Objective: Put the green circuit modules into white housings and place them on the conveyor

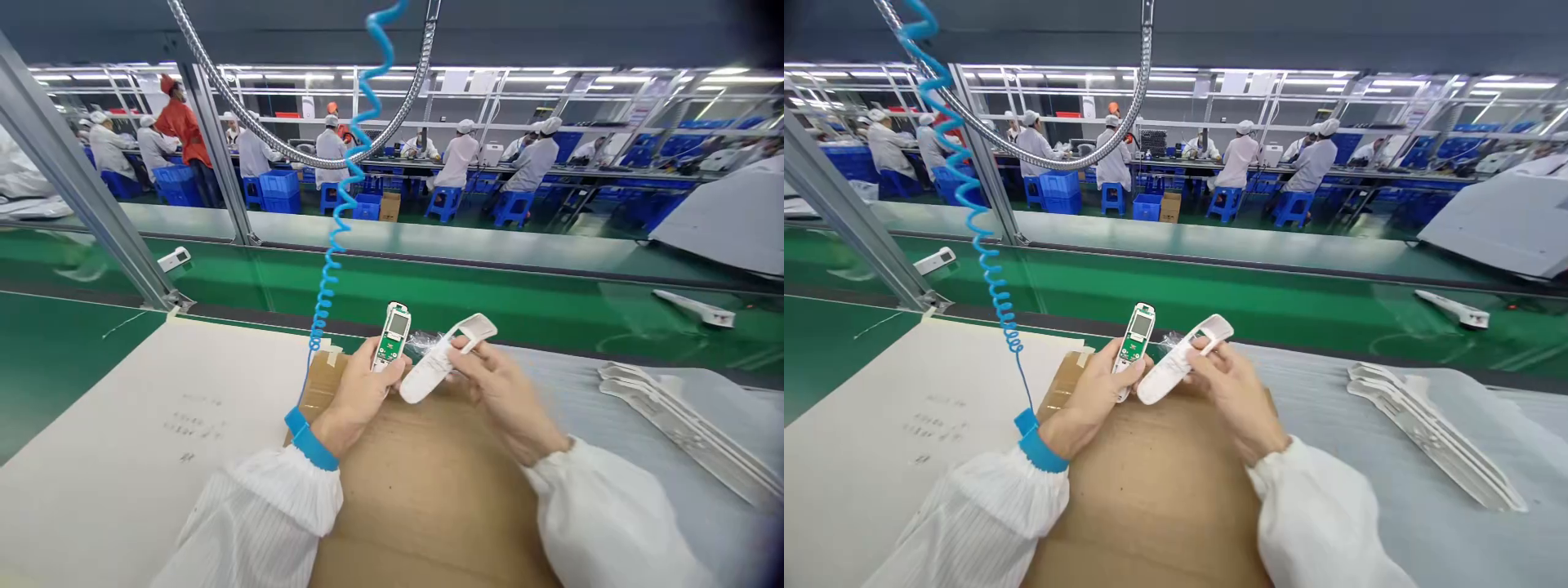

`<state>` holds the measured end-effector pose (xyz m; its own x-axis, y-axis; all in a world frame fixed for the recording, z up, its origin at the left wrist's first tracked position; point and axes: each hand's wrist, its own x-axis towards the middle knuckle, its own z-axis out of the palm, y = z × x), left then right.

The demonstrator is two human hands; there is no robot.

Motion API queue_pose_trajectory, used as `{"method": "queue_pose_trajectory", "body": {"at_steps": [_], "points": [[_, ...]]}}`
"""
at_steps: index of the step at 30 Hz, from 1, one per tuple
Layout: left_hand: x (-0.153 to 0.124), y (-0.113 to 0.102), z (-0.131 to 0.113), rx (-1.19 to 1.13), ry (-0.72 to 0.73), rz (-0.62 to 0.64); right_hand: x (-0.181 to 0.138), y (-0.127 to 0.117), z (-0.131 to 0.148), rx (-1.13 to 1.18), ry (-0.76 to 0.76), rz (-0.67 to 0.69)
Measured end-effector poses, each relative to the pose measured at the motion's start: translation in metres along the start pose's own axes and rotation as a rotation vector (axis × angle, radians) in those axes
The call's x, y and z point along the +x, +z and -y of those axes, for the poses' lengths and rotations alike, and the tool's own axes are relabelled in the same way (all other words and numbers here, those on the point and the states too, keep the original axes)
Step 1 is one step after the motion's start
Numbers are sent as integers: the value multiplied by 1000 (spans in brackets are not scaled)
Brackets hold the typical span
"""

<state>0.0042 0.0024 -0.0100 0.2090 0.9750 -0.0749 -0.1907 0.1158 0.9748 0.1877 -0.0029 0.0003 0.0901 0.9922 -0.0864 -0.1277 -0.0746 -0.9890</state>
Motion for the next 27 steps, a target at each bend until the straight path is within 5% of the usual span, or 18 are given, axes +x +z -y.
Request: {"method": "queue_pose_trajectory", "body": {"at_steps": [5, 13, 19, 24, 27], "points": [[3, 2, 8, 151, 22, -73, -3, 25, -28, 157, -90, 13], [-2, 4, -1, 61, -197, 94, -13, 0, -26, 105, -137, 257], [6, -2, 12, 326, 122, -188, -9, -4, -27, 136, -102, 291], [-2, 0, 11, 459, 266, 25, -5, -6, -32, 143, -94, 191], [-7, 3, 9, 540, 282, 52, -3, -7, -35, 169, -96, 164]]}}
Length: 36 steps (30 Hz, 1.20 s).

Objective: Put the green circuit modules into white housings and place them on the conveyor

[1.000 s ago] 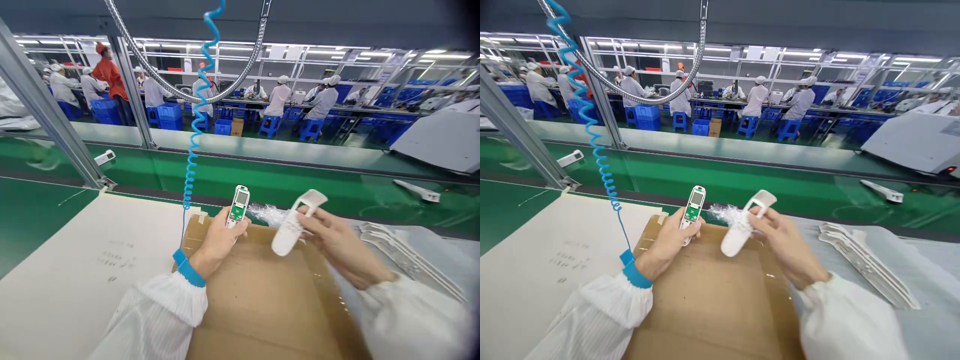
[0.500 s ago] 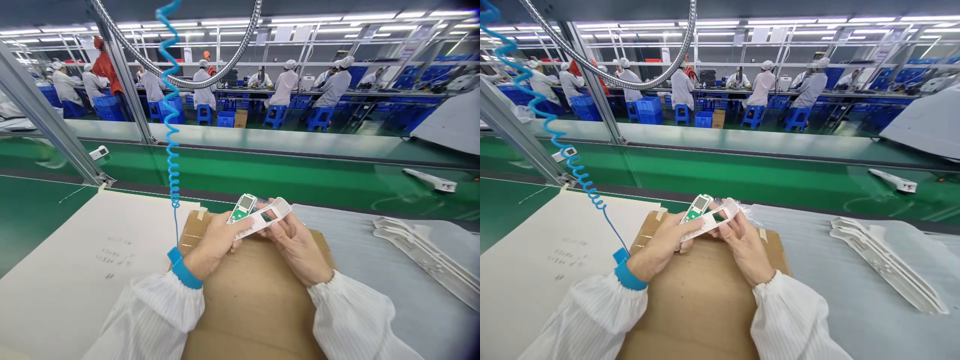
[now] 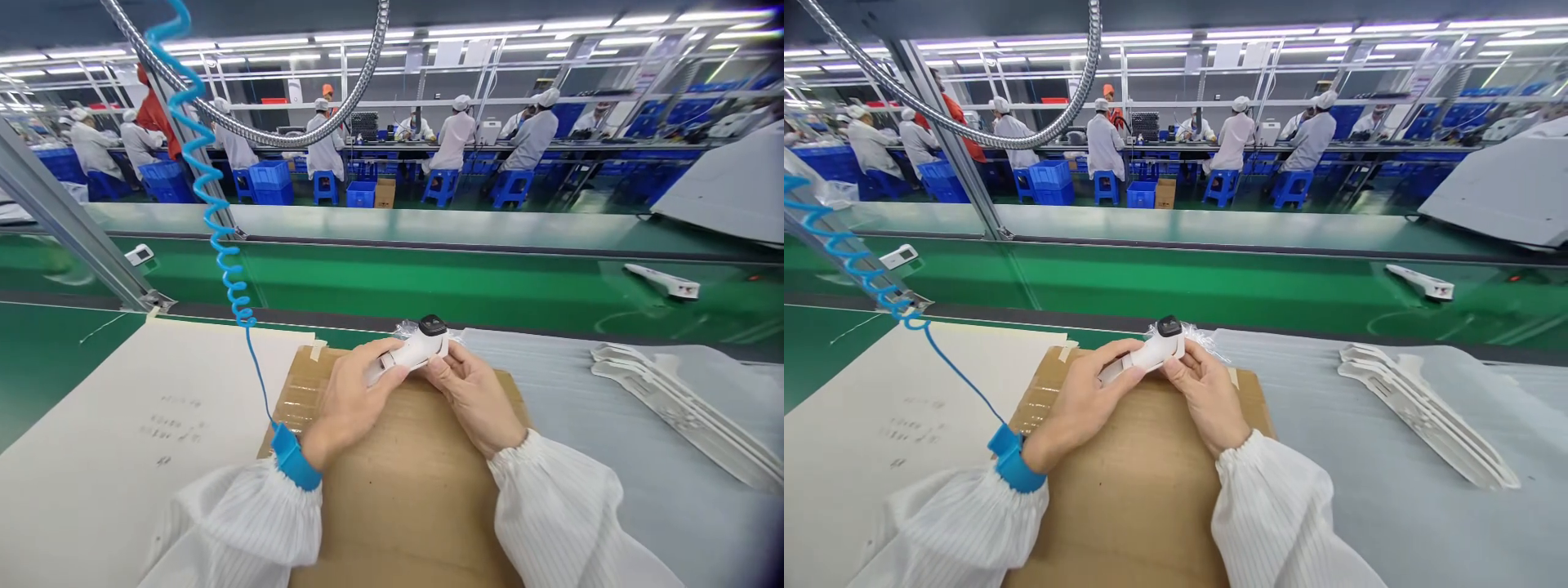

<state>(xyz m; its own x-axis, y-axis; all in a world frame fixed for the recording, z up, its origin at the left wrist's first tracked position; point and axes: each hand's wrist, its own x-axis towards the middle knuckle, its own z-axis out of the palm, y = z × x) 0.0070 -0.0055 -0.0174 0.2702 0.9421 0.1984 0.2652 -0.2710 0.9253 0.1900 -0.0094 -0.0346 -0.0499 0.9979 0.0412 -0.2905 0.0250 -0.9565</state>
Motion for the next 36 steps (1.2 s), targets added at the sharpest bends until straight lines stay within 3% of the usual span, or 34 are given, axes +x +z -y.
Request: {"method": "queue_pose_trajectory", "body": {"at_steps": [6, 11, 13, 17, 22, 25, 27, 29, 31, 36], "points": [[-1, 2, -6, 9, -5, 35, 0, -1, 0, 68, 21, -2], [-7, 5, -16, 188, 11, 49, -1, 8, 3, 89, 19, -23], [-9, 9, -19, 351, -9, 109, -3, 16, 7, 190, 71, -92], [-14, 20, -26, 673, -19, 351, -10, 26, 21, 549, 262, -298], [-18, 28, -36, 705, 26, 446, -14, 16, 31, 788, 332, -278], [-14, 20, -31, 692, -41, 365, -9, 10, 27, 700, 341, -190], [-10, 13, -22, 691, -46, 193, -7, 13, 22, 647, 289, -93], [-8, 9, -15, 635, 41, -21, -6, 20, 15, 611, 223, -20], [-9, 10, -12, 556, 141, -136, -9, 31, 9, 566, 209, 21], [-15, 21, -21, 480, 256, -123, -19, 48, 5, 524, 262, -11]]}}
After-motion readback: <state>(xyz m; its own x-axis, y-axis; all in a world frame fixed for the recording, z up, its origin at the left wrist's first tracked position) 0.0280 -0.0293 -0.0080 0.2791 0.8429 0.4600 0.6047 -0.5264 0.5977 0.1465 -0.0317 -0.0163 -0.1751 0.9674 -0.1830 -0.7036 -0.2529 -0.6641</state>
